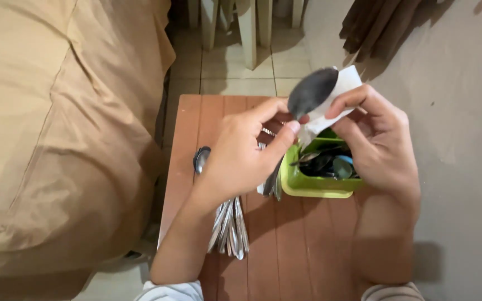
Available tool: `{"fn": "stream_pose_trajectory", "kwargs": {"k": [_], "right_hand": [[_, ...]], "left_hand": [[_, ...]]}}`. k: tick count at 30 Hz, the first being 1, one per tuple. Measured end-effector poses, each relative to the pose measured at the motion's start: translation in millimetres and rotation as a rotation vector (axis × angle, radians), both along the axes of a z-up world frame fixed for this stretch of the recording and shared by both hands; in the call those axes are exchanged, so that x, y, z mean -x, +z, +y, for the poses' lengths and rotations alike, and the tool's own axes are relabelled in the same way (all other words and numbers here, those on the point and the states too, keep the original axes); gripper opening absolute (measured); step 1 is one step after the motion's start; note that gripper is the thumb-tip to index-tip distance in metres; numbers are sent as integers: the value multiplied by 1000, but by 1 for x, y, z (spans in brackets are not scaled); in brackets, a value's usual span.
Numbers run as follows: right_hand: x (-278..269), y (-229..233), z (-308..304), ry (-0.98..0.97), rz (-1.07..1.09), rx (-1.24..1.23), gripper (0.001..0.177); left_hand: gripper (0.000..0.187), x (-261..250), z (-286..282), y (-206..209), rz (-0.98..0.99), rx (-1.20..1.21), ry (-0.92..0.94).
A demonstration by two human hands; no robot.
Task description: The person wipes multiple metal spoons and forks with a white paper towel, handling them one at a time. Each utensil is wiped on both sides and then placed into a green cutlery organizer on a wooden table.
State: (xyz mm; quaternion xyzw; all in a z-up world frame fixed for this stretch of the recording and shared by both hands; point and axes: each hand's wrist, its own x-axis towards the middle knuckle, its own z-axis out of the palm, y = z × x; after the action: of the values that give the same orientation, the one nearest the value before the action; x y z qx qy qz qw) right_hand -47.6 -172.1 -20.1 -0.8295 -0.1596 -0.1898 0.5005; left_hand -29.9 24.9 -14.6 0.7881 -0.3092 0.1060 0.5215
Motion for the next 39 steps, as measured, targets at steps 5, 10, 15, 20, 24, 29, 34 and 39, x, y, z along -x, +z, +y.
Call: {"fn": "stream_pose_trajectory", "kwargs": {"k": [5,10,15,20,24,29,34,39], "right_hand": [[-8,-5,9,179,3,-320,7],[-12,-1,24,47,-242,-304,34],[-16,-14,16,45,115,-261,17],[-18,-19,7,13,135,-259,15],[-17,-18,6,-139,28,-276,16],[-16,-23,5,-295,-229,-187,21],[-21,-29,7,-343,-309,-250,32],[-15,-22,8,-88,76,-276,18]], "left_hand": [[31,-15,-9,-13,89,-55,-58],[30,-16,-12,-13,92,-41,-112],[35,-11,-11,-13,88,-110,-25],[27,-10,-19,-18,81,-52,-13],[14,-10,-23,-21,56,-37,-90],[25,-7,-27,-19,130,-133,-139],[30,-7,-27,-23,99,-85,-135],[15,-3,-20,-19,31,-19,0]]}}
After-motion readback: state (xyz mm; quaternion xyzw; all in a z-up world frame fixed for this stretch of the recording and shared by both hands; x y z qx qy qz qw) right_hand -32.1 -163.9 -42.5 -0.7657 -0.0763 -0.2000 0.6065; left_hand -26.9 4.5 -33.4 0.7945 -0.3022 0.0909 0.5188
